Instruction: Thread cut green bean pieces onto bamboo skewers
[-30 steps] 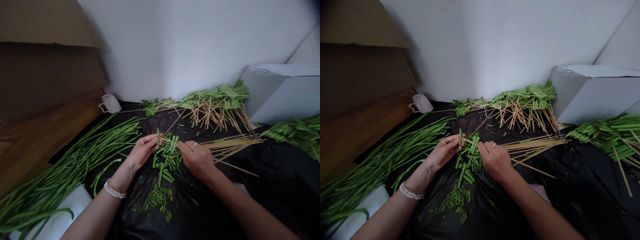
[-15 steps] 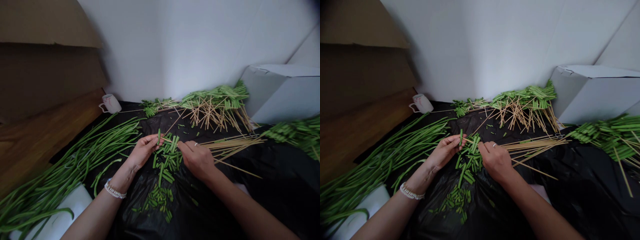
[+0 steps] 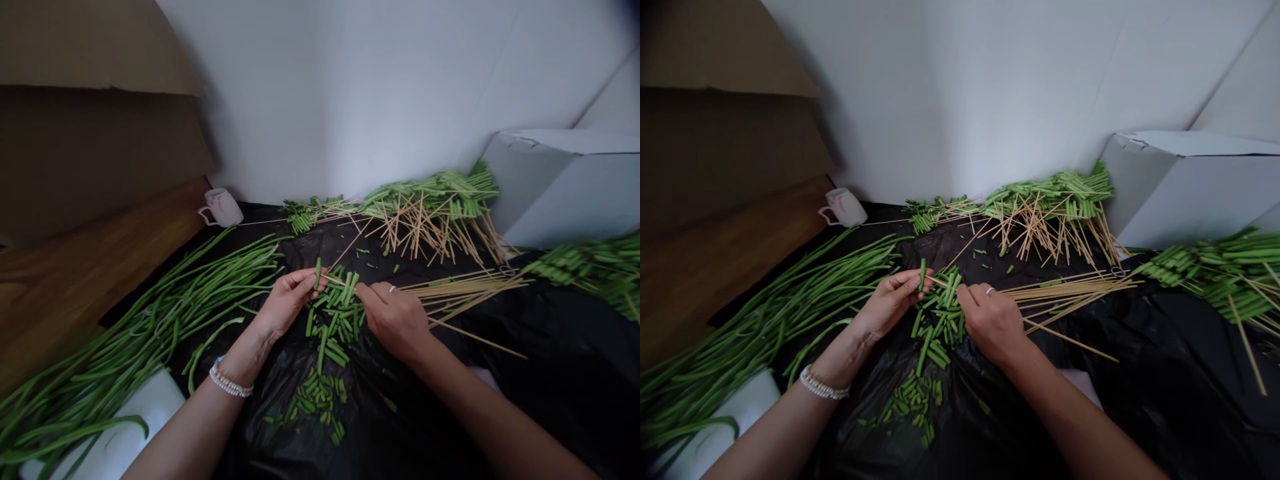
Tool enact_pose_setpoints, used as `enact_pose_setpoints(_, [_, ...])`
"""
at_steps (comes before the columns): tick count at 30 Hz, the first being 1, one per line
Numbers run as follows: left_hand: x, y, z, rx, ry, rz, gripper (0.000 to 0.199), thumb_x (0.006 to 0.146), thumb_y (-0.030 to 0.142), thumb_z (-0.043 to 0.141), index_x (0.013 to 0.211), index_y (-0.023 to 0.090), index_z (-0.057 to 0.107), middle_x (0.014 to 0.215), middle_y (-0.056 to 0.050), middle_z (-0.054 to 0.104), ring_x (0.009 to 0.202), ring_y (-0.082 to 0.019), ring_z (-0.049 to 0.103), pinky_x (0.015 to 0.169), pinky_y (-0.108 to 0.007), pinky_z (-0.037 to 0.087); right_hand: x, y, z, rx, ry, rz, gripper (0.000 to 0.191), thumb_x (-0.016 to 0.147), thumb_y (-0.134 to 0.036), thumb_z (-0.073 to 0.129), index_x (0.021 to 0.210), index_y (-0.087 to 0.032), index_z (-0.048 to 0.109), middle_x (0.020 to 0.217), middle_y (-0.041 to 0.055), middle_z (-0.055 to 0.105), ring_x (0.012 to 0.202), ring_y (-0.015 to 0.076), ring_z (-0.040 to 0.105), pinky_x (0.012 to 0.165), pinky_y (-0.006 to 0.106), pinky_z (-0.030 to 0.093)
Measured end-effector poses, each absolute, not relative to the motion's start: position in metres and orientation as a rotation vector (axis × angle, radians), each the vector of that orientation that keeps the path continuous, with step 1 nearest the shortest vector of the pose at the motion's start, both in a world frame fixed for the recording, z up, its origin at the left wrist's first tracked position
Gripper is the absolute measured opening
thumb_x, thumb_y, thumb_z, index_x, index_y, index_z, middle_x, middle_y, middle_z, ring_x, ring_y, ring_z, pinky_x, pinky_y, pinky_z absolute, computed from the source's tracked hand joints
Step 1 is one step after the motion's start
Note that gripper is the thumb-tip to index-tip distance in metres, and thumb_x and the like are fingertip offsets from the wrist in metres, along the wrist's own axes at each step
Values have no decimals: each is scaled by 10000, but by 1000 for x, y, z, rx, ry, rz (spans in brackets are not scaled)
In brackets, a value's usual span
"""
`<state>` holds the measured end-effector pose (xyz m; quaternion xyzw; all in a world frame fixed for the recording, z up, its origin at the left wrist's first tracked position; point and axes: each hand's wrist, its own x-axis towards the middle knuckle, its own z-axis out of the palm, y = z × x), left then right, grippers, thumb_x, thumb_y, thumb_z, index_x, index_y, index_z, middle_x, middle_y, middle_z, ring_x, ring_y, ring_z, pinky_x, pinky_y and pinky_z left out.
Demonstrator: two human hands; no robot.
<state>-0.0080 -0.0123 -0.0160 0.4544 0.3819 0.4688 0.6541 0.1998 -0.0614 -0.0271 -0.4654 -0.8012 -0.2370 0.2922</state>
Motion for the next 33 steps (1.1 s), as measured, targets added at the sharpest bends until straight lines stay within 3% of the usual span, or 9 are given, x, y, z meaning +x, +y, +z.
enact_pose_setpoints(14, [-4, -13, -21, 1252, 1012, 1106, 304, 731, 327, 743, 982, 154, 735, 856, -59, 738, 774, -131, 633, 771, -237, 481, 197, -63, -27, -1251, -2148, -622, 198, 877, -114, 476, 940, -158, 659, 677, 7, 548, 661, 146, 440, 600, 292, 260])
enact_pose_setpoints(23, [-10, -9, -18, 836, 901, 1018, 226, 643, 202, 816, 829, 115, 723, 801, -57, 721, 668, -80, 622, 608, -161, 487, 197, -63, -27, -1231, -2137, -607, 194, 883, -123, 476, 943, -158, 657, 683, 5, 554, 665, 146, 448, 599, 292, 272])
enact_pose_setpoints(33, [-7, -11, -19, 807, 883, 958, 232, 615, 186, 834, 804, 109, 724, 774, -58, 718, 657, -79, 623, 616, -167, 495, 194, -66, -25, -1235, -2155, -556, 200, 869, -102, 465, 921, -159, 649, 686, 7, 557, 663, 144, 449, 590, 296, 280])
